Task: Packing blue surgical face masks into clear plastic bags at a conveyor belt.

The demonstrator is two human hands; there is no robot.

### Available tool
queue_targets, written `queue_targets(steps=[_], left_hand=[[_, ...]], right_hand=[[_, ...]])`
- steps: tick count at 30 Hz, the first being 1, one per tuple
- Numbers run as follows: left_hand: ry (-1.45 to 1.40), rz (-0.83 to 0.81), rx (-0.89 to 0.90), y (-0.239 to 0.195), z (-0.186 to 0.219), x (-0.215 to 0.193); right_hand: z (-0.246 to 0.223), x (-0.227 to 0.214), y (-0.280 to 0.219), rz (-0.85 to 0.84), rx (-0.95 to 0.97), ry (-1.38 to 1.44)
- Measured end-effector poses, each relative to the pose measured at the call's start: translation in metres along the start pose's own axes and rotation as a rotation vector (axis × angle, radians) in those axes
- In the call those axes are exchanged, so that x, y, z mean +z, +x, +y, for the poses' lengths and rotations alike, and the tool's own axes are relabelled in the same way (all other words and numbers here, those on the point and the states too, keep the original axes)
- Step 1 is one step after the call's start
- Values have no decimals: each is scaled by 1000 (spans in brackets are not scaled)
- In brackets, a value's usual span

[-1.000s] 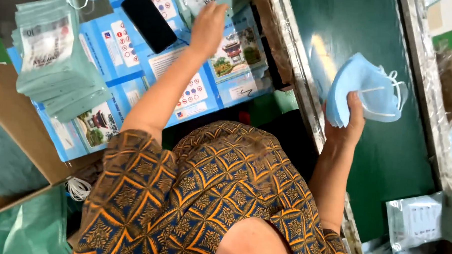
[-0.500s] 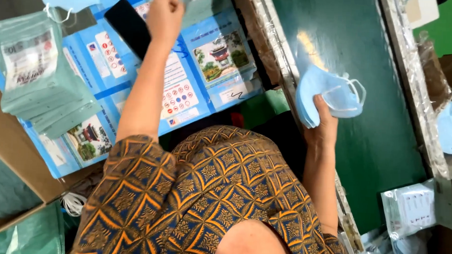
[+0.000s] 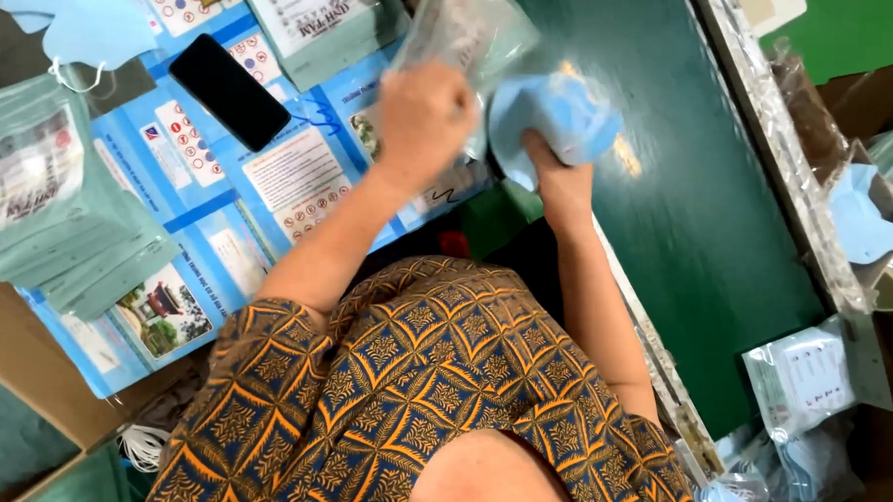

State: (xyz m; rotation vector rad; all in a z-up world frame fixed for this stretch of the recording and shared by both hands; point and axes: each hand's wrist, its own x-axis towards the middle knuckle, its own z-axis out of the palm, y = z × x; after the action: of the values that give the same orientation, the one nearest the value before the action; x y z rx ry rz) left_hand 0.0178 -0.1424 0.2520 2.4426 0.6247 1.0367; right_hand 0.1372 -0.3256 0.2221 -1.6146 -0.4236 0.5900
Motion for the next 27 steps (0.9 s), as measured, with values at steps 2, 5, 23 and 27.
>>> queue_targets(steps=[2,5,23,27], left_hand=[[-178,-65,19,-16,27,11],[-424,-166,20,-24,52,15],[-234,-224,113,-19,43,31],[-423,-310,120,-45,74,42]], right_hand=[[14,-13,0,21,-12,-30],[17,-38,-6,23,30,-92],[10,-67,-31,22,-11,-152],[12,-60,-29,39,-167,-344]])
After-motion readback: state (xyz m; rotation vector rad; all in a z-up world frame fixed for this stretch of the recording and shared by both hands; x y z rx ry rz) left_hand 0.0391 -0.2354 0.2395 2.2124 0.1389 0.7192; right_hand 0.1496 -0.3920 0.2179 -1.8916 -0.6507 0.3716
